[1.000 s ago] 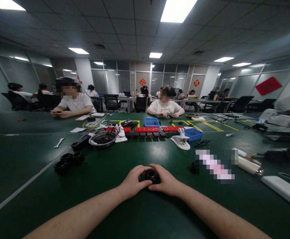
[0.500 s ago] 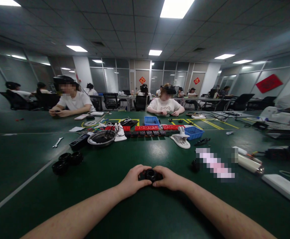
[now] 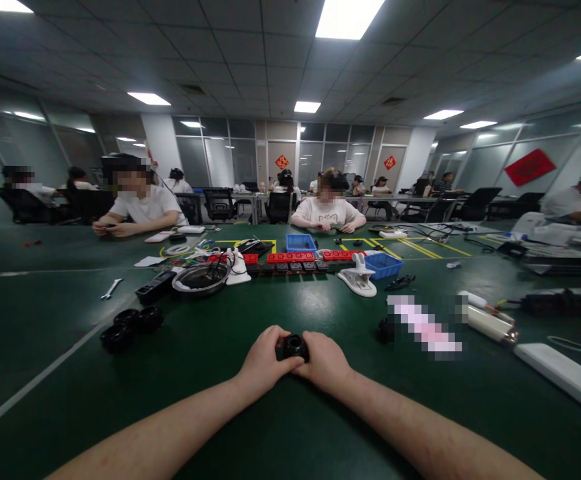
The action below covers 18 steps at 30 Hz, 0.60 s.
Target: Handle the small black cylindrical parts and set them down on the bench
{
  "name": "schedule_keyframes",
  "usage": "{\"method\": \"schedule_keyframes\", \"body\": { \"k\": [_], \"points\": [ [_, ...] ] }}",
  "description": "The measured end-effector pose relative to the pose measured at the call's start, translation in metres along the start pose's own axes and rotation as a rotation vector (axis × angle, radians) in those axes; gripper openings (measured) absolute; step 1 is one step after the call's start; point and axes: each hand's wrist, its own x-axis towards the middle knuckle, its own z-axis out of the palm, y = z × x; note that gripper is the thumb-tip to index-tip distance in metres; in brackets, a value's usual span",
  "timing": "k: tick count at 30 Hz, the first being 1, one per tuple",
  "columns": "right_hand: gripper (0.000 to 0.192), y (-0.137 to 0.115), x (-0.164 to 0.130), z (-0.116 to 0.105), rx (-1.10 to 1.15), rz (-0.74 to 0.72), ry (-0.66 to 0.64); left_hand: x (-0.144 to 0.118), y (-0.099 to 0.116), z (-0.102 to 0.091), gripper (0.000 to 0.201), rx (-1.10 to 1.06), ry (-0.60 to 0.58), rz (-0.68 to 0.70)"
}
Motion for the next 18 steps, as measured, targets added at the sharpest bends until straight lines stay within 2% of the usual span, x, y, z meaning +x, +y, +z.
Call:
{"method": "schedule_keyframes", "body": {
  "k": [5,7,10,13,15,18],
  "points": [
    [0.062,0.007,-0.004,-0.013,0.214,-0.071,-0.064,0.0,-0.004,-0.005,0.034,0.0,-0.028,0.059],
    [0.063,0.012,-0.003,-0.019,0.34,-0.068,-0.076,0.0,-0.008,-0.006,0.048,-0.008,-0.046,0.073],
    [0.057,0.016,-0.002,-0.027,0.42,-0.022,-0.019,0.0,-0.011,-0.008,0.064,0.029,-0.072,0.067],
    [0.058,0.012,0.0,-0.029,0.402,-0.082,0.04,0.001,-0.011,-0.007,0.058,0.108,-0.105,0.091],
    [0.057,0.006,0.0,-0.029,0.353,-0.169,0.021,0.002,-0.01,-0.006,0.047,0.153,-0.131,0.106],
    [0.047,0.0,-0.001,-0.027,0.269,-0.247,-0.015,0.004,-0.009,-0.005,0.035,0.2,-0.142,0.098]
  ]
}}
